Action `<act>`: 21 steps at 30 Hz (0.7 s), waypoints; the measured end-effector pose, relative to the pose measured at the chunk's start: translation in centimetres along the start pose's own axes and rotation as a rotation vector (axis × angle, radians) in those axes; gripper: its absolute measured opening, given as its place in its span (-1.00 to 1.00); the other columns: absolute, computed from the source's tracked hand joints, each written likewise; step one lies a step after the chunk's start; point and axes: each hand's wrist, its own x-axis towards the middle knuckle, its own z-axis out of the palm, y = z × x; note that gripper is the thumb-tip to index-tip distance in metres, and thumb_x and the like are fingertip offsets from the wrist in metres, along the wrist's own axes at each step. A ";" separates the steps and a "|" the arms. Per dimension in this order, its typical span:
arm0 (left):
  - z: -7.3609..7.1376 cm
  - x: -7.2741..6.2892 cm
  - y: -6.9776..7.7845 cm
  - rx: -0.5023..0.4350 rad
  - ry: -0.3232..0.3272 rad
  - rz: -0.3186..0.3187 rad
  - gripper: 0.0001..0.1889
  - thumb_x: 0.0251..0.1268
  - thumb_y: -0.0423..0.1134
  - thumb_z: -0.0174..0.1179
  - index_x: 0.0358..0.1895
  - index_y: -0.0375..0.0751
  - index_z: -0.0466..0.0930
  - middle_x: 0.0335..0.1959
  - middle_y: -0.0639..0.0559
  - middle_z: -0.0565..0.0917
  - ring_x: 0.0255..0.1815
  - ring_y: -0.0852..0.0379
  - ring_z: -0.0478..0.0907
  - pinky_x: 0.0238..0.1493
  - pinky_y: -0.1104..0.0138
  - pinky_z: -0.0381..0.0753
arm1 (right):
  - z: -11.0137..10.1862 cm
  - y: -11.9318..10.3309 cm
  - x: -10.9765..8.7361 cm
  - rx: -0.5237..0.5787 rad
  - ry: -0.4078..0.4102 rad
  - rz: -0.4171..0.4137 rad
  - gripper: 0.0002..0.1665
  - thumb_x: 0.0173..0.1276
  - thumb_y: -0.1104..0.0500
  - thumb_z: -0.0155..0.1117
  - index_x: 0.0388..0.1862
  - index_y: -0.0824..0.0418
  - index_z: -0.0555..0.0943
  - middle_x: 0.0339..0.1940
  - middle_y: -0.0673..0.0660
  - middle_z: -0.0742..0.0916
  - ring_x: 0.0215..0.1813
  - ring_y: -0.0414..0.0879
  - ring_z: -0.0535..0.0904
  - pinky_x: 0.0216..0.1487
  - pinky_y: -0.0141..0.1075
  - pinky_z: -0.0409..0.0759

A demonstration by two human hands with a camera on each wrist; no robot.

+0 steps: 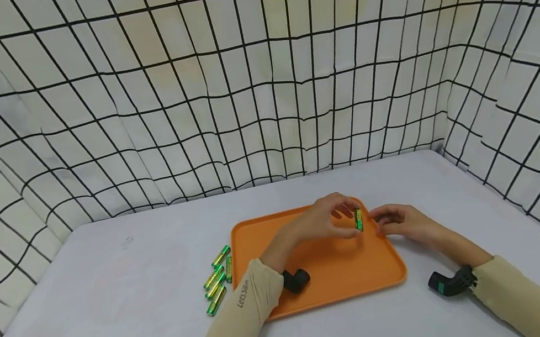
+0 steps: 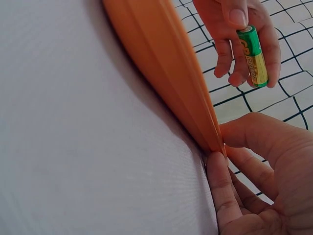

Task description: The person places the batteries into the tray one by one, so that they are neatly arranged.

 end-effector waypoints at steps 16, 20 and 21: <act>0.4 0.7 -0.3 -0.017 0.017 -0.018 -0.51 0.19 -0.18 0.39 0.18 -0.17 0.51 0.02 0.05 0.52 0.08 0.08 0.54 0.15 0.30 0.49 | -0.1 0.2 0.0 0.001 0.000 0.002 -0.38 0.34 0.12 0.34 0.28 0.37 0.45 0.14 0.25 0.61 0.01 -0.07 0.53 0.00 -0.47 0.50; 0.5 0.8 -0.4 -0.010 0.012 -0.039 -0.50 0.18 -0.17 0.40 0.18 -0.19 0.51 0.02 0.06 0.53 0.07 0.13 0.54 0.12 0.37 0.49 | 0.0 0.3 0.1 0.016 -0.006 -0.016 -0.42 0.34 0.16 0.33 0.26 0.40 0.44 0.12 0.26 0.61 -0.02 -0.11 0.54 -0.02 -0.47 0.52; 0.5 0.9 -0.3 -0.004 0.011 -0.043 -0.50 0.18 -0.17 0.40 0.18 -0.19 0.51 0.02 0.06 0.53 0.07 0.14 0.53 0.12 0.37 0.49 | 0.0 0.4 0.1 0.018 -0.008 -0.023 -0.42 0.35 0.17 0.32 0.26 0.42 0.44 0.11 0.26 0.61 -0.02 -0.12 0.54 -0.02 -0.47 0.52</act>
